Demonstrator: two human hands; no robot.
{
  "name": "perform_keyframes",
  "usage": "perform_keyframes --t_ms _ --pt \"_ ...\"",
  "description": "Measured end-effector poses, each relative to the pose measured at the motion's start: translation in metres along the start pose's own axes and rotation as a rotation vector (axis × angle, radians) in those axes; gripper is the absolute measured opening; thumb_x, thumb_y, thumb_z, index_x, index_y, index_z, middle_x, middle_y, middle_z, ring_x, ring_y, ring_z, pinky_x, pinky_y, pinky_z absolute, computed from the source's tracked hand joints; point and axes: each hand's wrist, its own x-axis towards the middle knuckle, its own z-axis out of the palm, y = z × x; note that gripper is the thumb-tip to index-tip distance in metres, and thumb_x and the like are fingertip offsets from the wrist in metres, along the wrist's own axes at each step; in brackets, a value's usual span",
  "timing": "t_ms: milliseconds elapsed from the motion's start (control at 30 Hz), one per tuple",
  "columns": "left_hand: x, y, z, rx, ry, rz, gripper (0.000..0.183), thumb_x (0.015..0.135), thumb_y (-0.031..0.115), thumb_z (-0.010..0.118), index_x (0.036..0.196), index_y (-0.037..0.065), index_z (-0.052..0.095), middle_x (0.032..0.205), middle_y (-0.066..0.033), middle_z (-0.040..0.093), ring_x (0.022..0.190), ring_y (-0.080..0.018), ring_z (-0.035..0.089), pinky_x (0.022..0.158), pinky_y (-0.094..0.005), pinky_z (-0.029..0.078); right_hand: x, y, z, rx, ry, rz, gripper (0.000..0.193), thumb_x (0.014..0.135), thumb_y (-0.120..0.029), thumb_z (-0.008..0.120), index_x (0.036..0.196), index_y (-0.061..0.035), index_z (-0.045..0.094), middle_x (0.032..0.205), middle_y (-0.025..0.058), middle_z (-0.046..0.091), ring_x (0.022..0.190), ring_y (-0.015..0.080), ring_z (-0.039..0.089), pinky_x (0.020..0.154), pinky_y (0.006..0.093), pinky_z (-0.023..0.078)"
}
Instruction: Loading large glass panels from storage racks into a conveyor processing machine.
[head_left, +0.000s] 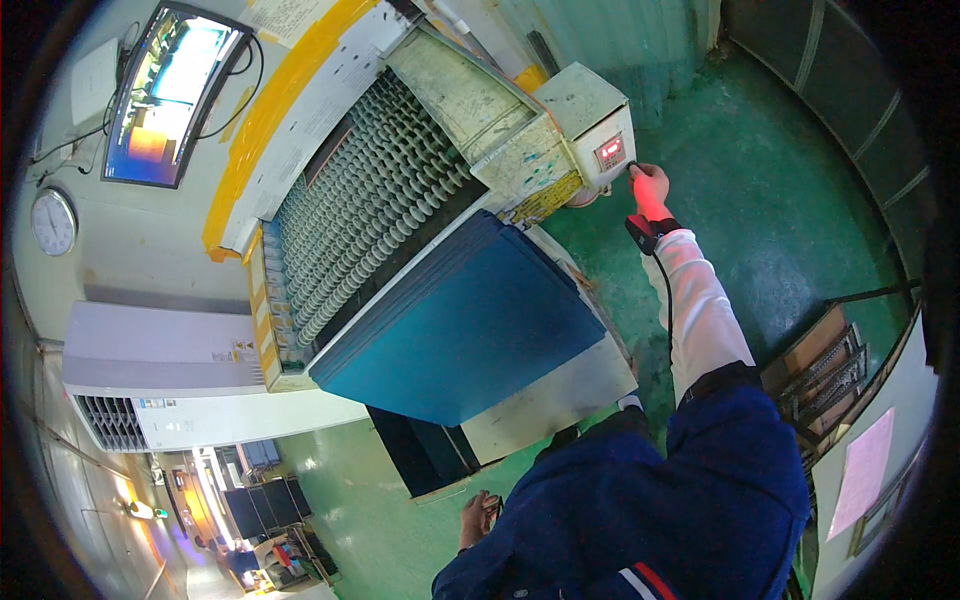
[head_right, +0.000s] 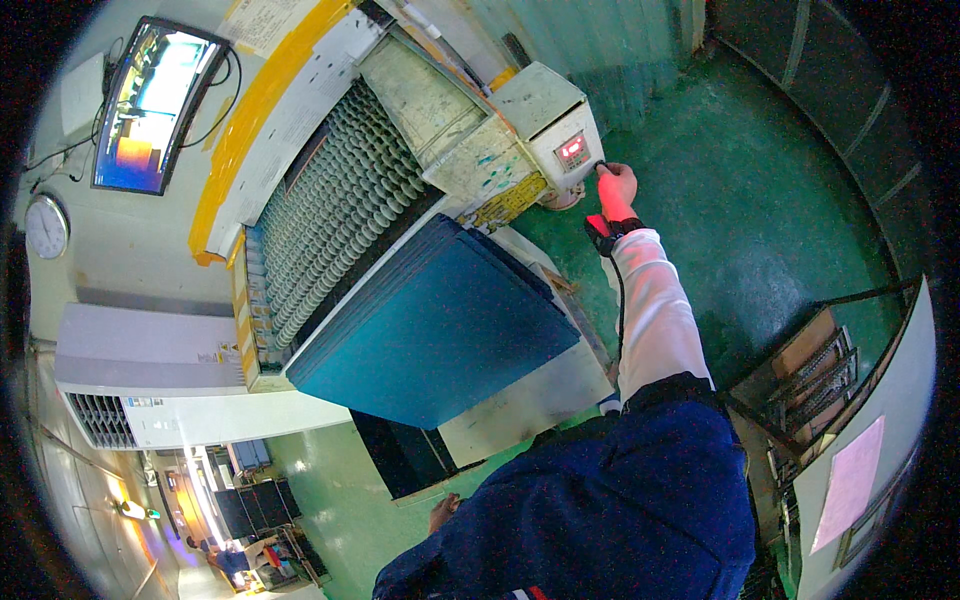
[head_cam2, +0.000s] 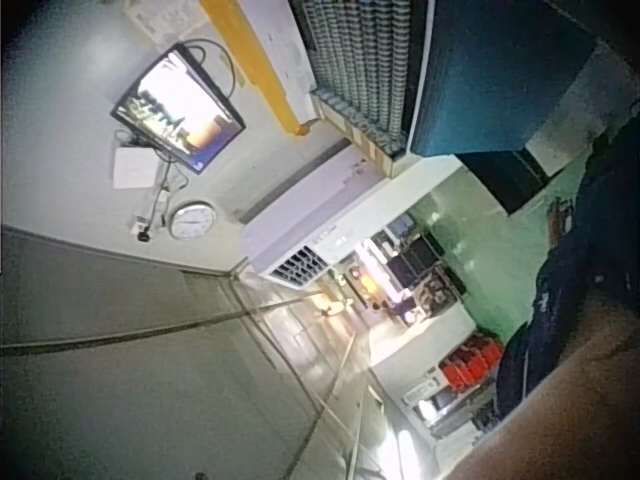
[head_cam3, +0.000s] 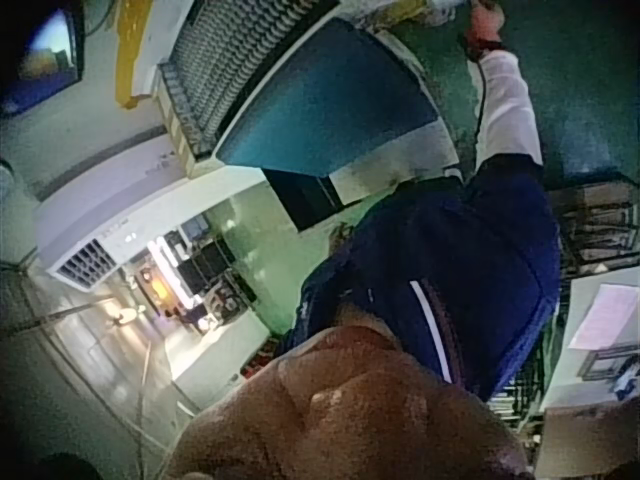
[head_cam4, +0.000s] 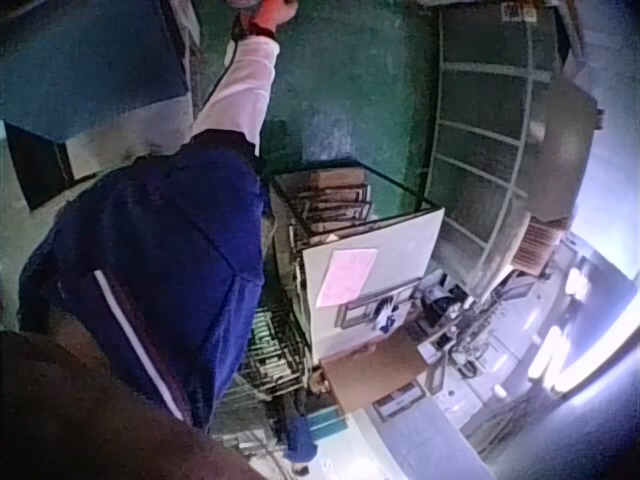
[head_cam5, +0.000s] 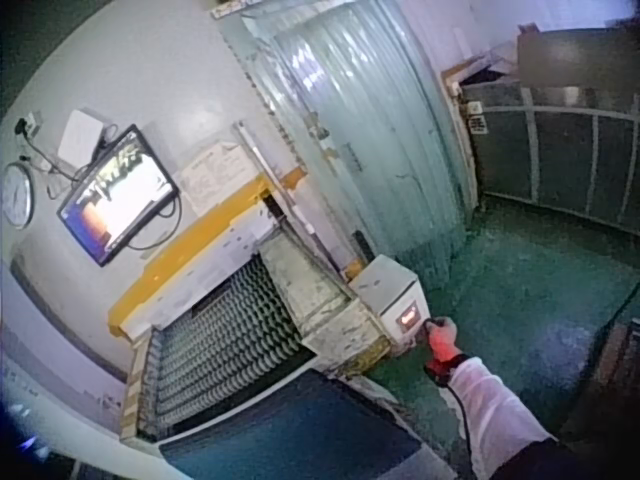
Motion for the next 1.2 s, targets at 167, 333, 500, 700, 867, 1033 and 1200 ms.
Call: perform_keyframes --t_ms 167,333,500,700,867,1033,1200 --pt "0.005 -0.003 -0.001 -0.003 -0.028 0.060 0.034 0.095 0.029 0.059 0.116 0.004 0.057 0.096 -0.0099 0.069 0.073 -0.0206 0.065 0.059 -0.0311 0.052 -0.003 -0.002 0.000 0.030 0.024 0.051 0.030 0.083 -0.013 0.070 0.104 0.0072 0.061 0.076 0.0070 0.063 0.058 0.0130 0.057 0.049 0.0266 0.044" --pt "0.005 0.002 0.001 -0.350 0.095 -0.352 0.034 0.096 0.029 0.058 0.117 0.003 0.057 0.096 -0.0111 0.069 0.072 -0.0204 0.065 0.058 -0.0311 0.052 0.002 0.004 0.001 0.017 0.023 0.018 0.031 0.080 -0.016 0.072 0.101 0.0055 0.063 0.079 0.0095 0.066 0.062 0.0146 0.061 0.054 0.0280 0.047" --pt "-0.001 0.008 0.002 0.001 -0.058 0.145 0.034 0.096 0.029 0.057 0.117 0.002 0.057 0.096 -0.0119 0.069 0.071 -0.0203 0.065 0.056 -0.0298 0.052 0.007 0.011 0.001 -0.049 0.013 -0.022 0.029 0.084 -0.014 0.070 0.102 0.0070 0.060 0.075 0.0077 0.063 0.057 0.0127 0.057 0.047 0.0263 0.043" --pt "0.007 -0.001 -0.002 -0.018 -0.040 0.002 0.036 0.096 0.030 0.058 0.117 0.001 0.056 0.096 -0.0114 0.068 0.070 -0.0202 0.065 0.054 -0.0290 0.052 0.005 0.011 0.002 -0.035 0.033 -0.038 0.029 0.084 -0.014 0.069 0.102 0.0068 0.060 0.072 0.0068 0.062 0.056 0.0124 0.056 0.047 0.0261 0.042" --pt "0.007 0.003 0.001 -0.210 0.012 -0.128 0.038 0.095 0.031 0.059 0.118 0.000 0.055 0.096 -0.0123 0.068 0.069 -0.0208 0.064 0.054 -0.0296 0.052 -0.001 0.003 0.002 0.013 0.039 0.042 0.029 0.084 -0.015 0.069 0.102 0.0069 0.061 0.072 0.0060 0.062 0.055 0.0120 0.055 0.046 0.0263 0.042" --pt "-0.003 0.032 0.007 -0.398 0.084 -0.325 0.040 0.095 0.030 0.060 0.118 -0.002 0.055 0.096 -0.0130 0.068 0.069 -0.0209 0.064 0.054 -0.0301 0.052 -0.002 -0.002 -0.001 -0.019 0.029 0.045 0.029 0.077 -0.020 0.073 0.094 0.0033 0.067 0.076 0.0093 0.068 0.062 0.0160 0.063 0.057 0.0305 0.049" --pt "-0.005 0.040 0.008 -0.294 0.090 -0.335 0.039 0.094 0.029 0.061 0.119 0.000 0.055 0.098 -0.0121 0.068 0.070 -0.0206 0.065 0.057 -0.0302 0.052 -0.001 0.002 0.000 -0.011 0.031 0.029 0.030 0.078 -0.021 0.072 0.094 0.0031 0.067 0.074 0.0092 0.068 0.062 0.0162 0.063 0.057 0.0303 0.049"
